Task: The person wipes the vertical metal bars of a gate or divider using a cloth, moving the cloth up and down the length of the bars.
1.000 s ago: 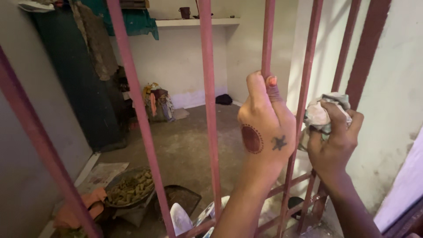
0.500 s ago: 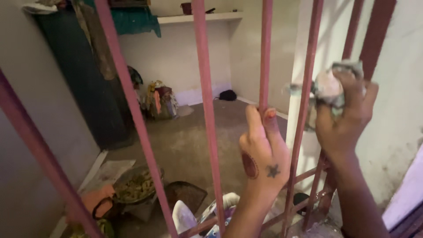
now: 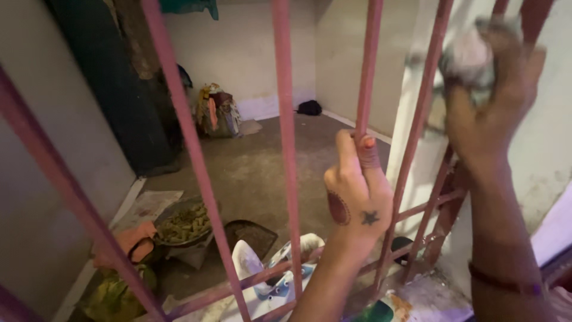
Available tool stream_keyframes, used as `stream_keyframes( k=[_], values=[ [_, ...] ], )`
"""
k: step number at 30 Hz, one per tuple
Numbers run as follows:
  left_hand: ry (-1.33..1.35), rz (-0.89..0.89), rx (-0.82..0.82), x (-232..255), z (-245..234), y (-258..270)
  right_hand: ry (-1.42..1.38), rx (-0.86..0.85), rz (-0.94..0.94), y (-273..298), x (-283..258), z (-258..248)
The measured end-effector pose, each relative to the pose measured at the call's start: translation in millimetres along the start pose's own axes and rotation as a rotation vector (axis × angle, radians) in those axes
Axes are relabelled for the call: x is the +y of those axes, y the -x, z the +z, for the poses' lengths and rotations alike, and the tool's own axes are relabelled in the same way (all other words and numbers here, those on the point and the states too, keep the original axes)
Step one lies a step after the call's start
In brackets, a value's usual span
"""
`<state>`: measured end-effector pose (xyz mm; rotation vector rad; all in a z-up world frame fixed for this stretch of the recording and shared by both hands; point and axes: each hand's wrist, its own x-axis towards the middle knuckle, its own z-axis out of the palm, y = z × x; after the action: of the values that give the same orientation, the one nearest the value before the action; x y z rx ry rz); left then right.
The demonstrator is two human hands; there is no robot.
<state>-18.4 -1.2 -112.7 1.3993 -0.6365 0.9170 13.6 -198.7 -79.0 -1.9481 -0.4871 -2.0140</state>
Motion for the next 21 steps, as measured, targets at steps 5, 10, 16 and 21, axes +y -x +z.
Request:
stream_keyframes(
  k=[5,10,16,21],
  values=[
    [0.098,-0.067,0.004,1.7,2.0,-1.6,0.038,0.068,0.075,24.1,-4.3,10.3],
    [0.188,-0.049,0.044,1.2,2.9,-1.1,0.119,0.032,0.148,83.6,-46.4,-1.4],
    [0.155,-0.008,0.054,3.8,1.8,0.4,-0.23,0.213,0.255,38.6,-73.4,0.1],
    [0.167,-0.006,-0.026,5.9,-4.9,-1.0,-0.188,0.154,0.039,6.0,-88.4,22.5]
  ],
)
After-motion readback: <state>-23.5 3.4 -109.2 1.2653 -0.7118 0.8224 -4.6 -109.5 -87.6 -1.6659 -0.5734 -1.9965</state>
